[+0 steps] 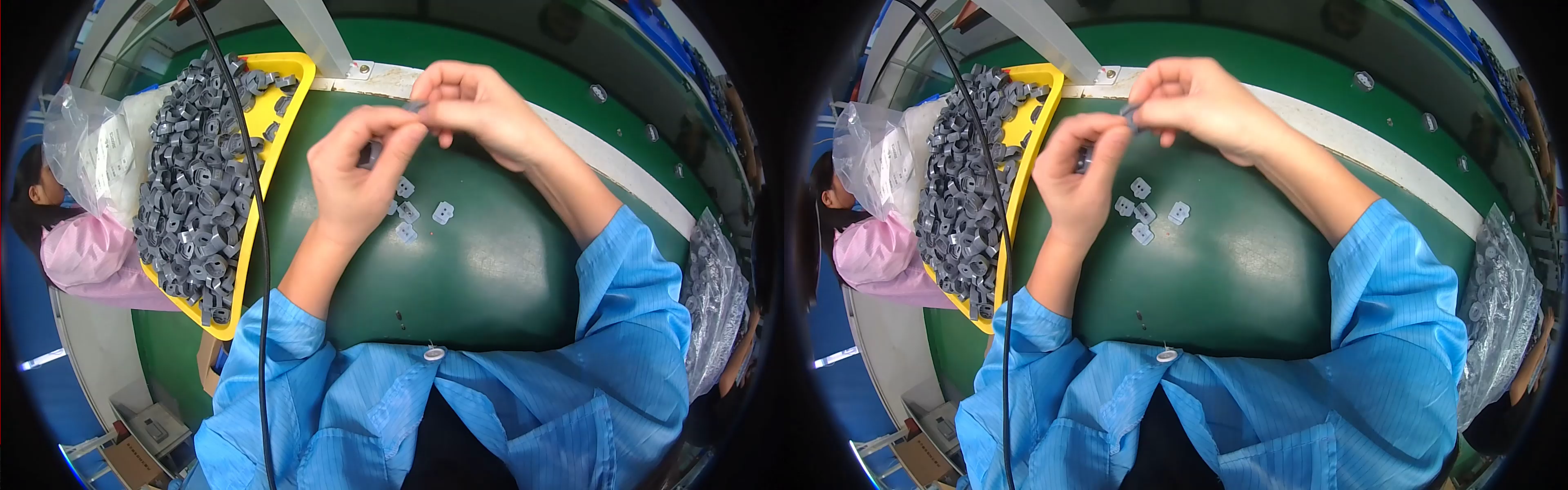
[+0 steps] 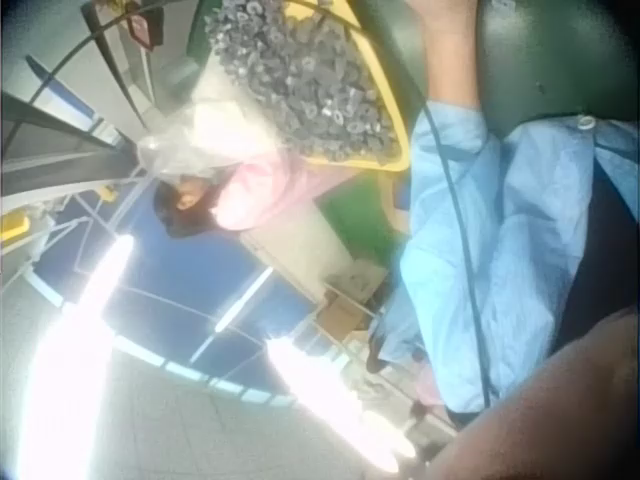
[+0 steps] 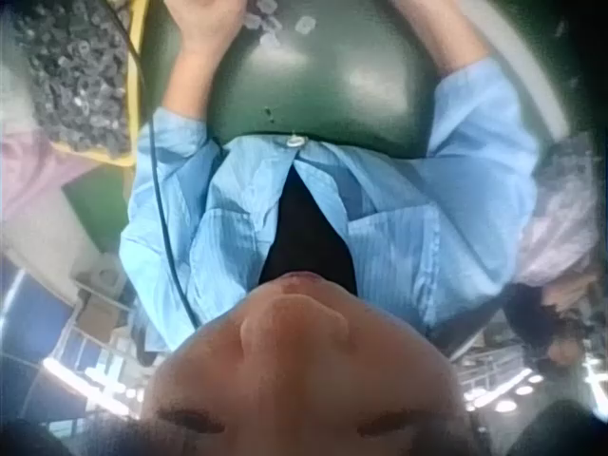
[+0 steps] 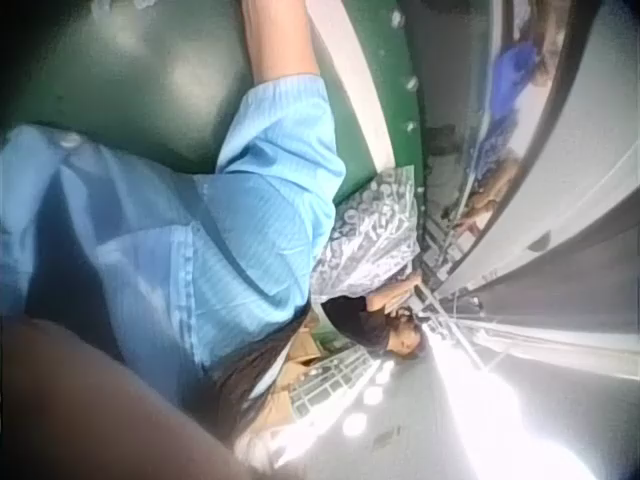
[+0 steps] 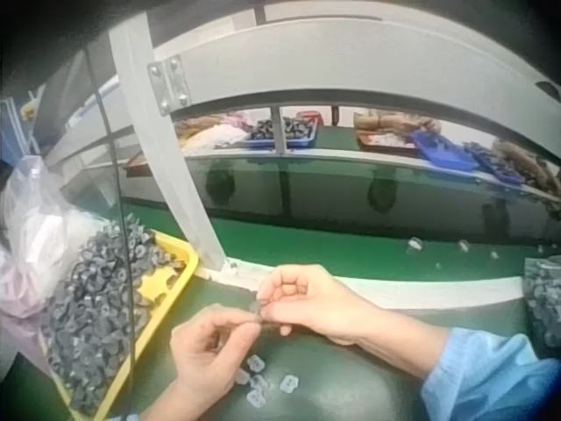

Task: The person fits small white plastic clips into grey plastic circular components by hand, assembling them on a production line.

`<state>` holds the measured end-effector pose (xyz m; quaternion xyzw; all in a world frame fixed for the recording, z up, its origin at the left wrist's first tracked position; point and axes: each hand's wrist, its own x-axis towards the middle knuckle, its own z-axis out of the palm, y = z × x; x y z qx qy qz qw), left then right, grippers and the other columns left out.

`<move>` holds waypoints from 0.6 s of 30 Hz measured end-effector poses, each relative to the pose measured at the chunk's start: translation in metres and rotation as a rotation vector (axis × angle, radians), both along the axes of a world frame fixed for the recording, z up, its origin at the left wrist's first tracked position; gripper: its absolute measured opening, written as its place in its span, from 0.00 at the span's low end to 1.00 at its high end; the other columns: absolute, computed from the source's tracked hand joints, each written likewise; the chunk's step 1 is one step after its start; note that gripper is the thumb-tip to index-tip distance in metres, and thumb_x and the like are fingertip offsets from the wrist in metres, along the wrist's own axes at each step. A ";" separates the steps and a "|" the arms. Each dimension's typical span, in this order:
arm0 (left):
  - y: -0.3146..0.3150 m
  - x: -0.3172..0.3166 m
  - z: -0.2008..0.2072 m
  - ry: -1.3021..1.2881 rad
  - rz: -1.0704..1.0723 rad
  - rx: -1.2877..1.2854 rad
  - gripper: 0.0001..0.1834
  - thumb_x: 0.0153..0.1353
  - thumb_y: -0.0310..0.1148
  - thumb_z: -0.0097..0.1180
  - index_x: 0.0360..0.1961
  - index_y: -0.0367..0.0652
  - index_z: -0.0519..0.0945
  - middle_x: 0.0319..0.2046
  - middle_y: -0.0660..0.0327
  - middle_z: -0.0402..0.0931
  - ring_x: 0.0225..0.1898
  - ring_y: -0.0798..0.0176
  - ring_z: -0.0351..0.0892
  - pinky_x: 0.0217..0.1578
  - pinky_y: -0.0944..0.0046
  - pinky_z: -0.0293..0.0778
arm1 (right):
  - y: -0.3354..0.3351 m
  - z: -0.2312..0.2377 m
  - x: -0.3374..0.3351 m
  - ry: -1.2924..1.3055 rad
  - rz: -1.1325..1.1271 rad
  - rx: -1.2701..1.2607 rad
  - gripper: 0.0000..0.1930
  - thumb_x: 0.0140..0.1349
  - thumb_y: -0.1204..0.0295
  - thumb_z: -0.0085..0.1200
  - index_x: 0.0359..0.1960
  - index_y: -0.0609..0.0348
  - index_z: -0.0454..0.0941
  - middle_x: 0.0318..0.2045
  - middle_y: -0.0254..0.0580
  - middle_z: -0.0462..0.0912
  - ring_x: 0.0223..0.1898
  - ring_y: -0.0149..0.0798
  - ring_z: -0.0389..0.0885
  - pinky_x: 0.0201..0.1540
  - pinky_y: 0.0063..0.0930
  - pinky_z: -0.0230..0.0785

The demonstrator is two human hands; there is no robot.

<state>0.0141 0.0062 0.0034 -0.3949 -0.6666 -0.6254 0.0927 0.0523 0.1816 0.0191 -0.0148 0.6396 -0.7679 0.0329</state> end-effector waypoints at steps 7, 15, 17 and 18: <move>0.001 -0.002 0.003 0.006 -0.046 -0.212 0.21 0.47 0.25 0.66 0.45 0.42 0.78 0.22 0.66 0.68 0.25 0.73 0.67 0.27 0.72 0.67 | 0.001 -0.001 0.002 -0.055 0.114 -0.194 0.07 0.53 0.76 0.55 0.33 0.58 0.71 0.23 0.29 0.73 0.20 0.20 0.65 0.22 0.13 0.55; -0.004 -0.020 -0.007 -0.574 -0.254 -0.252 0.28 0.50 0.16 0.52 0.56 0.39 0.68 0.43 0.62 0.70 0.39 0.70 0.72 0.41 0.72 0.70 | 0.102 -0.032 -0.032 -0.008 -0.560 0.609 0.12 0.53 0.73 0.56 0.40 0.60 0.73 0.27 0.33 0.75 0.27 0.27 0.72 0.32 0.21 0.66; -0.007 -0.019 -0.006 -0.739 -0.285 -0.217 0.25 0.53 0.14 0.53 0.55 0.35 0.69 0.44 0.58 0.74 0.45 0.69 0.75 0.47 0.70 0.71 | 0.103 -0.033 -0.032 0.080 -0.687 1.051 0.14 0.55 0.72 0.57 0.43 0.61 0.73 0.30 0.36 0.77 0.32 0.32 0.75 0.41 0.26 0.69; -0.007 -0.019 -0.007 -0.740 -0.283 -0.215 0.25 0.53 0.14 0.53 0.55 0.35 0.69 0.44 0.58 0.74 0.45 0.69 0.75 0.47 0.70 0.71 | 0.102 -0.036 -0.025 0.082 -0.685 1.052 0.14 0.55 0.72 0.57 0.43 0.61 0.73 0.30 0.36 0.77 0.32 0.32 0.75 0.41 0.26 0.69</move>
